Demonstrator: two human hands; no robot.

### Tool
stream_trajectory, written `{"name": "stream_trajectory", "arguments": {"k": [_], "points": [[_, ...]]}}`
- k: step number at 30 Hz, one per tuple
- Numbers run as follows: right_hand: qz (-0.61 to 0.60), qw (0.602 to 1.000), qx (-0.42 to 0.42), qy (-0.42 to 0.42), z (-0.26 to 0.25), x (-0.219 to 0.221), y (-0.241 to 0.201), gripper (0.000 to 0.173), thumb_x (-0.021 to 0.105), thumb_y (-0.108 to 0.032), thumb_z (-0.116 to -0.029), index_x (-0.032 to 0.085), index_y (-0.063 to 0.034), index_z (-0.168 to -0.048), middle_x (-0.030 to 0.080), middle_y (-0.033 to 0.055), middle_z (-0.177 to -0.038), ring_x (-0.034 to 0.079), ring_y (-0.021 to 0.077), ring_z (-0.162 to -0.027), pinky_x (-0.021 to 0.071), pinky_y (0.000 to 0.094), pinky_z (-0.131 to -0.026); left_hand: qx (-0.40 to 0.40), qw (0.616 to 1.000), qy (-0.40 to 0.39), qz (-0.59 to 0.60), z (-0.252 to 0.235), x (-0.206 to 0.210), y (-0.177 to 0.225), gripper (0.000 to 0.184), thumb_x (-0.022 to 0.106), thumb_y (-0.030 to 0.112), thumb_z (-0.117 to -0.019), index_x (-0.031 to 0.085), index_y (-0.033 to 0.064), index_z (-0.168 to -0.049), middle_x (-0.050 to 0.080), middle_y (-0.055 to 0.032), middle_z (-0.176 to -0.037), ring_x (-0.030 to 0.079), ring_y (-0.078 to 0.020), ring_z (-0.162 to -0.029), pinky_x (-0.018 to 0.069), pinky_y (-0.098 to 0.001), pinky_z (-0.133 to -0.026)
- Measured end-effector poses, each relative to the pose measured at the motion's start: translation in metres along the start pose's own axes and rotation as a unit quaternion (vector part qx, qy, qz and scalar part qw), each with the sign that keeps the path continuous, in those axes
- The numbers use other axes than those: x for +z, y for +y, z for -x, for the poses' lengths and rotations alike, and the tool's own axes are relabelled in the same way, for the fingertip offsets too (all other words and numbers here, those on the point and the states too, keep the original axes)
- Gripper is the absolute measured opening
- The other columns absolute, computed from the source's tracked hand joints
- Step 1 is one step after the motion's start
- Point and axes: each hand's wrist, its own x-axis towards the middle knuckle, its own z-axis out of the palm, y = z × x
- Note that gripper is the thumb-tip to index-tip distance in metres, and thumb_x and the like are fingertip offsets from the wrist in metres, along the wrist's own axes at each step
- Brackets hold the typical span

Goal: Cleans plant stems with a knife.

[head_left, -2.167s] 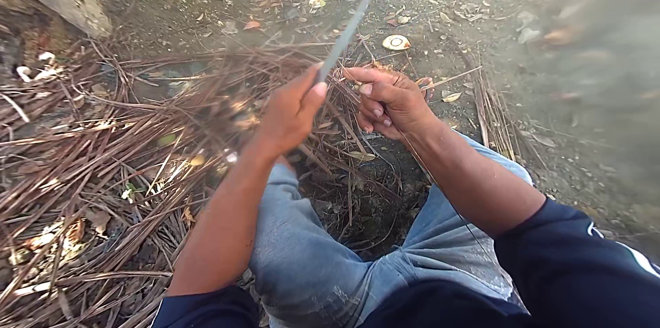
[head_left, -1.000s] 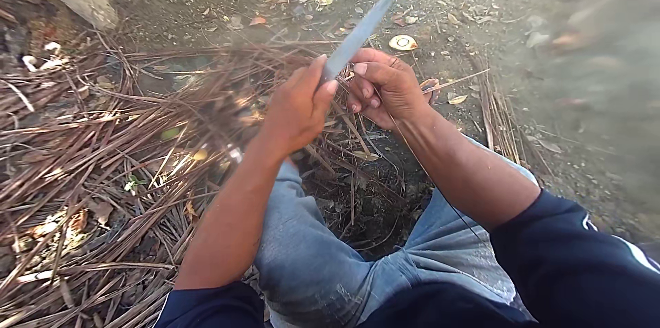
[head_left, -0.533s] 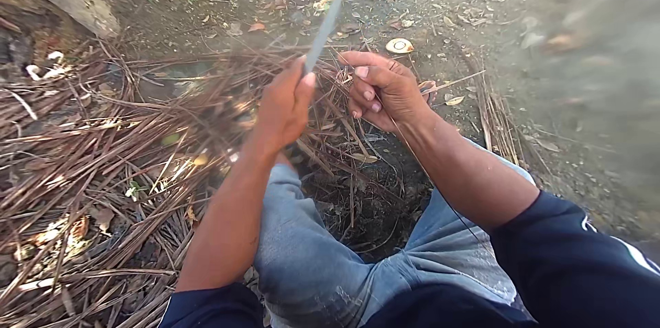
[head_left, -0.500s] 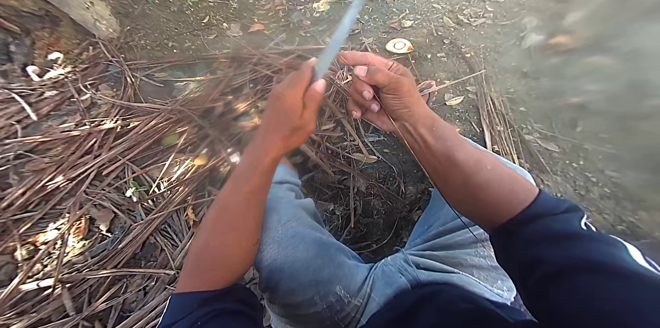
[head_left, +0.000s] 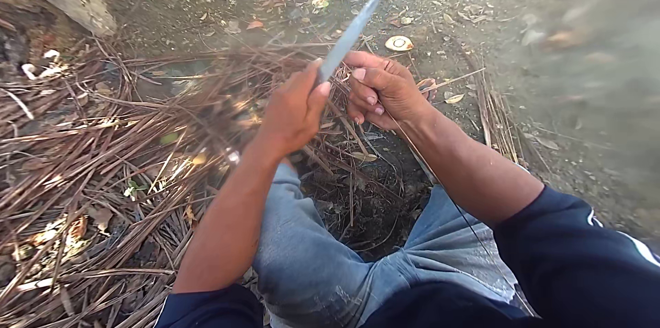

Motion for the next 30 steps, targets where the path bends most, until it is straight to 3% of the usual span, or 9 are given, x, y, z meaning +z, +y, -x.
{"name": "stream_trajectory", "arguments": {"k": [3,6,9,13,17,20,22,30], "points": [[0.005,1.000,0.001,-0.001,0.000,-0.002,-0.002,0.037,0.041,-0.001,-0.0987,0.057,-0.0001,-0.132,0.044,-0.0090,-0.049,0.047,0.0048,-0.039,0.0535,0.0282,-0.048,0.006,1.000,0.005,0.008,0.000,-0.003,-0.001,0.049,0.038,0.029,-0.1097,0.056,-0.0034,-0.141,0.070,-0.0170,-0.103,0.067,-0.0224,-0.089,0.0554,-0.0389,-0.081],[0.012,1.000,-0.002,0.005,0.000,-0.004,-0.005,0.046,0.041,0.000,-0.0979,0.051,0.0044,-0.142,0.042,-0.0091,-0.048,0.046,0.0051,-0.039,0.0544,0.0296,-0.048,-0.020,1.000,0.010,0.011,-0.001,-0.006,-0.006,0.048,0.035,0.027,-0.1101,0.055,-0.0031,-0.142,0.070,-0.0170,-0.104,0.066,-0.0212,-0.088,0.0535,-0.0370,-0.082],[0.023,0.999,-0.003,0.034,-0.003,-0.001,-0.005,0.024,0.044,-0.009,-0.1045,0.065,-0.0078,-0.116,0.049,-0.0077,-0.051,0.048,0.0052,-0.040,0.0547,0.0280,-0.048,-0.006,1.000,-0.007,0.009,0.000,-0.002,0.003,0.049,0.037,0.030,-0.1091,0.055,-0.0015,-0.143,0.069,-0.0159,-0.107,0.067,-0.0220,-0.094,0.0549,-0.0394,-0.084],[0.016,0.998,0.003,0.059,-0.010,0.002,-0.004,0.017,0.045,-0.007,-0.1051,0.061,-0.0101,-0.100,0.063,-0.0002,-0.069,0.057,0.0083,-0.049,0.0566,0.0262,-0.050,0.003,1.000,-0.009,-0.008,0.000,0.000,0.008,0.051,0.038,0.032,-0.1088,0.055,0.0000,-0.144,0.069,-0.0156,-0.108,0.068,-0.0240,-0.095,0.0555,-0.0419,-0.083],[0.002,1.000,0.001,0.029,-0.017,0.002,-0.005,0.018,0.047,-0.003,-0.0998,0.064,-0.0086,-0.105,0.055,-0.0029,-0.061,0.054,0.0079,-0.048,0.0536,0.0263,-0.051,-0.001,1.000,0.013,-0.011,0.001,-0.004,0.004,0.050,0.038,0.031,-0.1090,0.055,-0.0021,-0.142,0.069,-0.0174,-0.109,0.068,-0.0246,-0.095,0.0556,-0.0418,-0.083],[-0.018,1.000,0.010,-0.004,-0.019,0.004,-0.007,0.029,0.044,-0.002,-0.0973,0.063,-0.0041,-0.120,0.048,-0.0067,-0.053,0.048,0.0056,-0.044,0.0508,0.0256,-0.050,-0.012,1.000,0.021,-0.019,0.001,-0.006,0.006,0.049,0.038,0.029,-0.1091,0.055,-0.0031,-0.142,0.069,-0.0177,-0.108,0.067,-0.0253,-0.093,0.0554,-0.0418,-0.082],[-0.041,0.999,-0.002,-0.016,-0.022,0.005,-0.005,0.039,0.044,0.000,-0.0952,0.060,0.0030,-0.130,0.049,-0.0065,-0.051,0.048,0.0053,-0.041,0.0510,0.0254,-0.048,-0.001,1.000,0.013,-0.023,0.001,-0.005,0.011,0.050,0.038,0.031,-0.1086,0.054,-0.0023,-0.143,0.069,-0.0164,-0.108,0.068,-0.0253,-0.092,0.0563,-0.0433,-0.080],[0.040,0.999,-0.027,0.010,-0.023,0.016,-0.014,0.041,0.045,0.002,-0.0937,0.056,0.0034,-0.133,0.042,-0.0102,-0.049,0.045,0.0031,-0.041,0.0537,0.0262,-0.051,-0.001,0.998,0.059,-0.028,0.002,-0.009,0.009,0.049,0.038,0.029,-0.1090,0.054,-0.0042,-0.142,0.069,-0.0189,-0.109,0.068,-0.0258,-0.094,0.0554,-0.0409,-0.082]]}}
